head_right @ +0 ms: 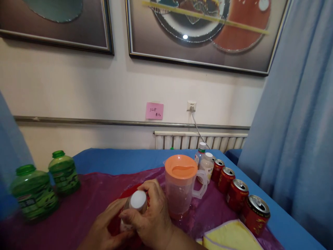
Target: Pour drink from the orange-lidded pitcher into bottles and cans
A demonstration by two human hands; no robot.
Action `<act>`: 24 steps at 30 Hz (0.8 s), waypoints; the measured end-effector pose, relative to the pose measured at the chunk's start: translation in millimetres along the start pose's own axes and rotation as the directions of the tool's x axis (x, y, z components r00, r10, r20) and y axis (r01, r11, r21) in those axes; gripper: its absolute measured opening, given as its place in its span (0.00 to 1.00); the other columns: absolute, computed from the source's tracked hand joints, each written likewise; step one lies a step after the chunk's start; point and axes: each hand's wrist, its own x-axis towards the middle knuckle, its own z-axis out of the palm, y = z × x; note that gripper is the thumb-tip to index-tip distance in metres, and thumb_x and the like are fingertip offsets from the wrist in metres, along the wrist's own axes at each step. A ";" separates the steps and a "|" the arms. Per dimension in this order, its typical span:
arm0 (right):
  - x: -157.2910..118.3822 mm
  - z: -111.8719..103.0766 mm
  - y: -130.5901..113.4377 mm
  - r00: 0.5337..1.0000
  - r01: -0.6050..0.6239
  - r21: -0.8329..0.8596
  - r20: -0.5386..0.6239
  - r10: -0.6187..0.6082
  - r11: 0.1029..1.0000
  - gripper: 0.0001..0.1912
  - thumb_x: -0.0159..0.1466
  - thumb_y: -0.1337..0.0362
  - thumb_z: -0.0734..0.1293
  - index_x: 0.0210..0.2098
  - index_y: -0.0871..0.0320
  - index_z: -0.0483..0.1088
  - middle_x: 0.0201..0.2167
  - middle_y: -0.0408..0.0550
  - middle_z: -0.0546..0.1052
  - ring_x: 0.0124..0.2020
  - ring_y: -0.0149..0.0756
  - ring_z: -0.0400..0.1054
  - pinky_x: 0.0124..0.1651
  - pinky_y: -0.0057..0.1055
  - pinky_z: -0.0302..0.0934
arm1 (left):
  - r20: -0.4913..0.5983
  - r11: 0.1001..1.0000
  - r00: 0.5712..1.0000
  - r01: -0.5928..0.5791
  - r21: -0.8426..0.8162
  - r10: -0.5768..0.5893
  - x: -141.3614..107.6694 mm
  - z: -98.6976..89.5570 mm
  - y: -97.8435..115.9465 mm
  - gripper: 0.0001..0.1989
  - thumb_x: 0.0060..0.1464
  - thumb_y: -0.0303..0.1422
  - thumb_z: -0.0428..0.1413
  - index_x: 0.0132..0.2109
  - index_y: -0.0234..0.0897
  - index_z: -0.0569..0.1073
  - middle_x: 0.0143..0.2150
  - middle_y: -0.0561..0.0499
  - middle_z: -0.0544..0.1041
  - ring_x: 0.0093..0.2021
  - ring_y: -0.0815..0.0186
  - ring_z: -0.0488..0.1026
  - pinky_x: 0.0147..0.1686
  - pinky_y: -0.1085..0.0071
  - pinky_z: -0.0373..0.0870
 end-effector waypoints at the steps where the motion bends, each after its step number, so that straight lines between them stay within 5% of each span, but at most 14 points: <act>1: -0.3 -0.3 0.4 1.000 0.018 0.006 0.009 -0.018 1.000 0.23 0.59 0.44 0.71 0.45 0.52 0.68 0.39 0.46 0.73 0.39 0.40 0.70 0.44 0.37 0.65 | -0.005 1.000 1.000 0.001 0.003 -0.001 0.0 0.1 -0.8 0.35 0.46 0.46 0.68 0.62 0.54 0.68 0.58 0.48 0.77 0.53 0.52 0.76 0.53 0.59 0.74; 10: 0.1 -5.3 -1.2 0.990 0.096 -0.057 0.105 -0.090 0.994 0.19 0.65 0.61 0.67 0.56 0.51 0.68 0.47 0.48 0.78 0.46 0.41 0.71 0.50 0.38 0.66 | -0.058 1.000 0.998 0.012 0.007 -0.011 1.0 -0.3 -6.2 0.33 0.45 0.45 0.68 0.59 0.52 0.72 0.57 0.48 0.79 0.51 0.52 0.78 0.50 0.60 0.77; 19: 6.7 -16.5 -7.7 0.950 0.250 -0.070 0.213 -0.230 0.966 0.25 0.66 0.67 0.64 0.62 0.53 0.64 0.54 0.51 0.76 0.54 0.41 0.69 0.59 0.41 0.63 | -0.051 1.000 0.998 0.020 0.015 -0.019 -0.4 -0.6 -9.5 0.36 0.45 0.46 0.68 0.62 0.51 0.69 0.59 0.46 0.77 0.53 0.51 0.77 0.52 0.57 0.76; 24: 5.0 -13.5 -3.5 0.969 0.188 -0.087 0.181 -0.170 0.978 0.21 0.65 0.65 0.66 0.58 0.53 0.67 0.50 0.49 0.77 0.50 0.40 0.71 0.54 0.39 0.65 | -0.047 1.000 0.999 0.024 -0.005 -0.024 -0.5 0.4 -10.7 0.35 0.46 0.45 0.68 0.62 0.52 0.69 0.59 0.46 0.77 0.53 0.52 0.77 0.53 0.57 0.76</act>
